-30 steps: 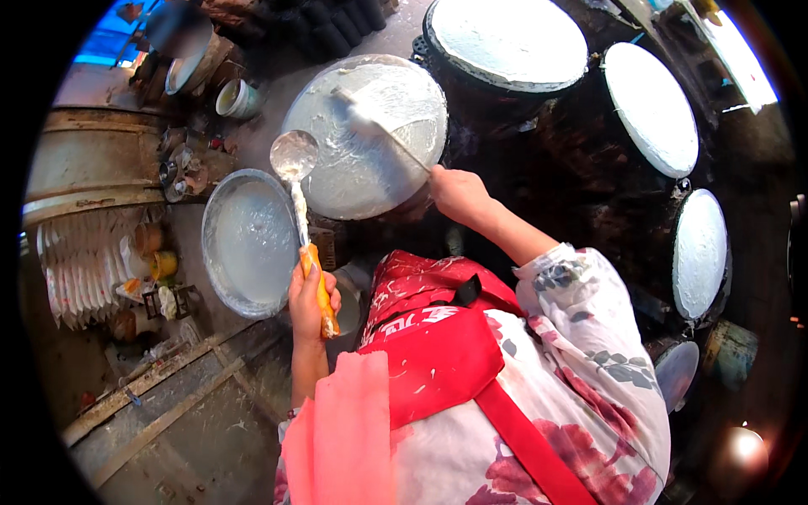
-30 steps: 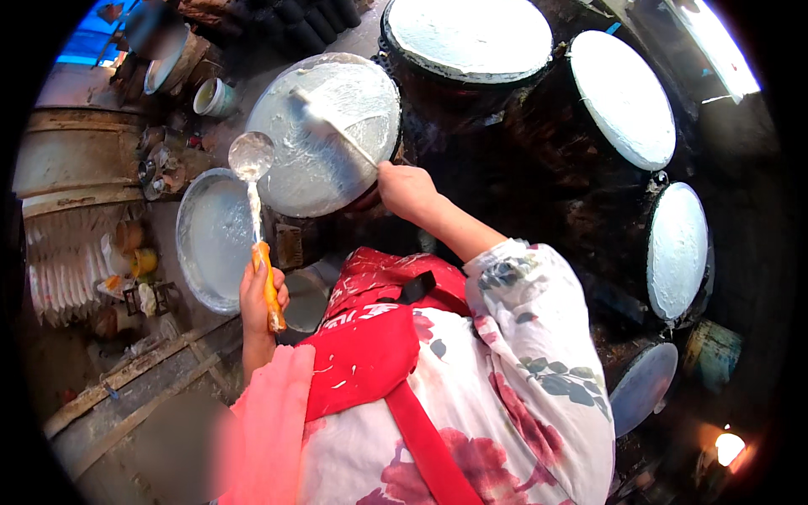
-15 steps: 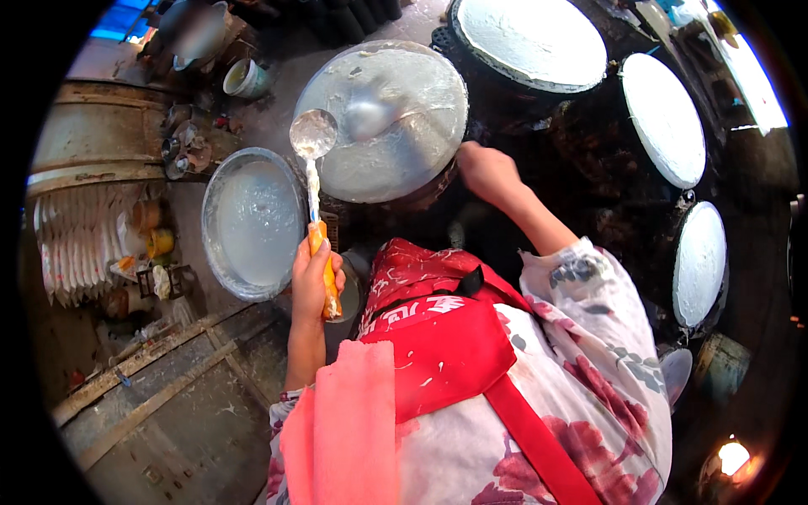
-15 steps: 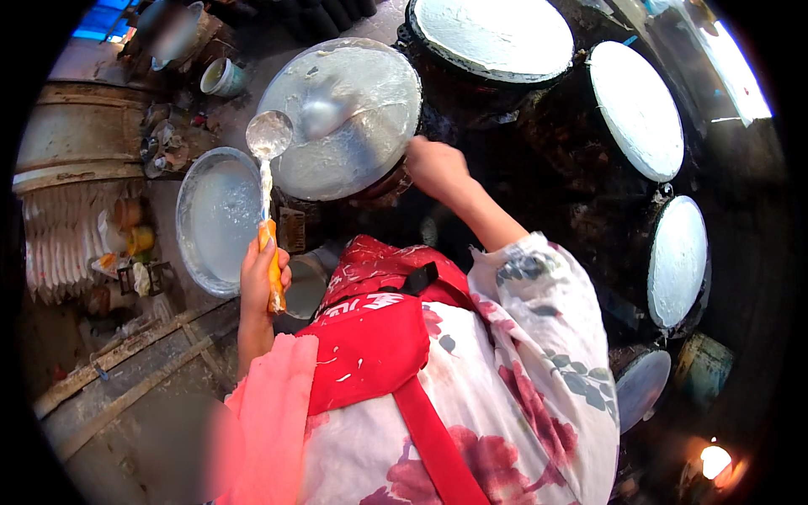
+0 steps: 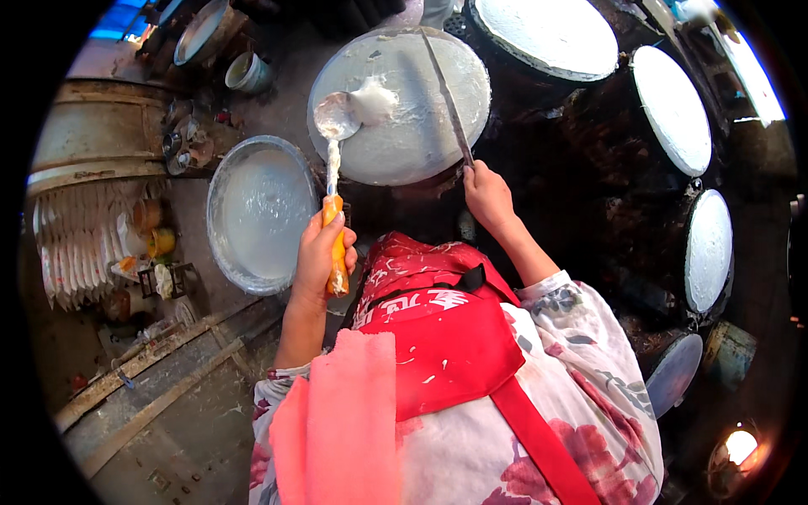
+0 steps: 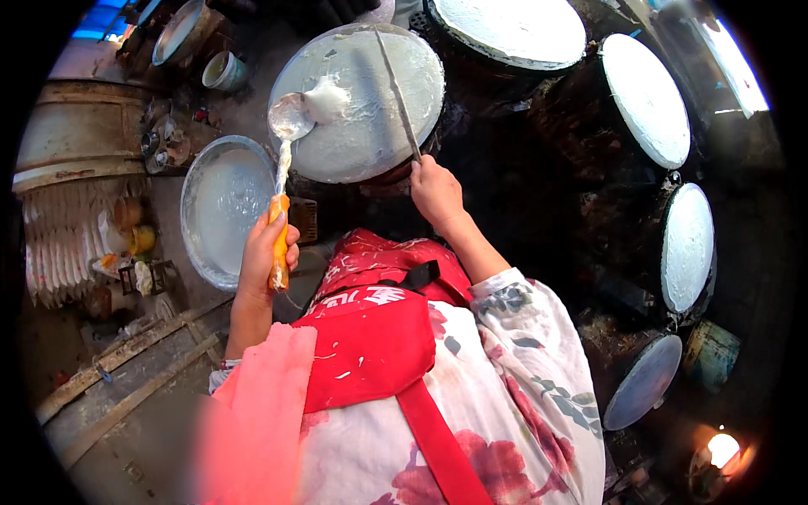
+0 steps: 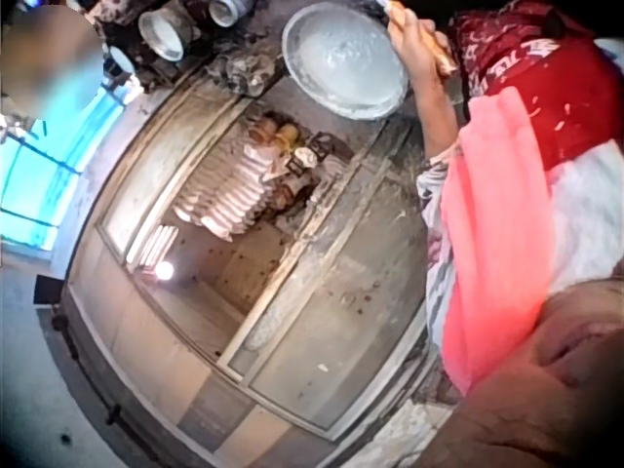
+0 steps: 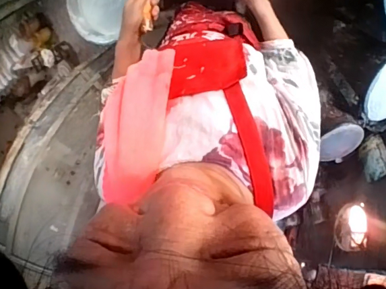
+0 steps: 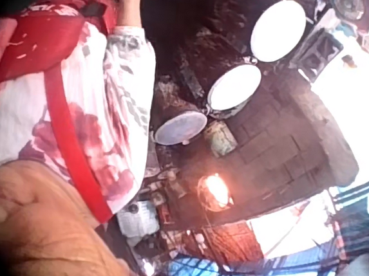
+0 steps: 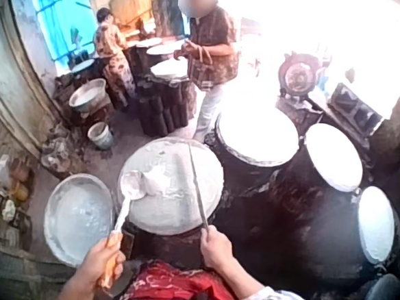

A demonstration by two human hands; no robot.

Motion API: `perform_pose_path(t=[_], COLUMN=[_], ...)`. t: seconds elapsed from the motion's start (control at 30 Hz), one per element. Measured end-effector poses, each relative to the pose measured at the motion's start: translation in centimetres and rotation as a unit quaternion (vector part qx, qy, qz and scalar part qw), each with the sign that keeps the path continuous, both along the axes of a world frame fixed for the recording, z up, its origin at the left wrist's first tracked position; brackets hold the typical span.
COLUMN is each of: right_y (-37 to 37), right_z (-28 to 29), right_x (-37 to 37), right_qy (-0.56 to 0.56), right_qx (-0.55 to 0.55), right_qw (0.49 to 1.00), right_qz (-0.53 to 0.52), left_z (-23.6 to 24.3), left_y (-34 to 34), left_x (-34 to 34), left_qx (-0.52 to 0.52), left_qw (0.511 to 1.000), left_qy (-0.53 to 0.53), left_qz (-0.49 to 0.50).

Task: The person scoops a white batter from a large metal basin using a ladle and pours it onto several round, heated metal pans. They use a flat wooden stick to spread the batter evenly across the surface of each pan. The person repeatedly moves between the pans, checking the batter and spreading it to ensure uniform coverage.

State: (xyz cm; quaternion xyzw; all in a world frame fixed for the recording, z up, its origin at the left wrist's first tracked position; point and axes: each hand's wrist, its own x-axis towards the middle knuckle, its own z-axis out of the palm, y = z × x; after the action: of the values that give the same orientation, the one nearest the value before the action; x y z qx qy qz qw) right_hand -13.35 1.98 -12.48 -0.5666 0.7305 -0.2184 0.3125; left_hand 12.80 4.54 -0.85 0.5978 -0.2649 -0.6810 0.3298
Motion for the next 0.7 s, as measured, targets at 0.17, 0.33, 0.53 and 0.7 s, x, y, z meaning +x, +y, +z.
perform_pose_path(t=[0.17, 0.33, 0.53, 0.7], right_y=[2.4, 2.4, 0.7, -3.8], right_z=[-2.1, 0.1, 3.9, 2.6], right_x=[7.2, 8.5, 8.6, 1.1], right_qy=[-0.08, -0.116, -0.041, 0.095], right_qx=[0.041, -0.025, -0.143, -0.099], right_qw=[0.991, 0.984, 0.976, 0.99], right_qz=[0.103, 0.132, 0.161, 0.036], left_z=[-0.2, 1.7, 0.6, 2.2], left_y=[-0.3, 1.7, -1.0, -0.6], left_x=[-0.3, 3.1, 5.8, 7.1], left_qx=[0.042, -0.032, 0.027, -0.042], left_qw=[0.996, 0.982, 0.966, 0.935], left_qy=[0.078, 0.177, 0.228, 0.341], left_qz=[0.014, 0.055, 0.121, 0.094])
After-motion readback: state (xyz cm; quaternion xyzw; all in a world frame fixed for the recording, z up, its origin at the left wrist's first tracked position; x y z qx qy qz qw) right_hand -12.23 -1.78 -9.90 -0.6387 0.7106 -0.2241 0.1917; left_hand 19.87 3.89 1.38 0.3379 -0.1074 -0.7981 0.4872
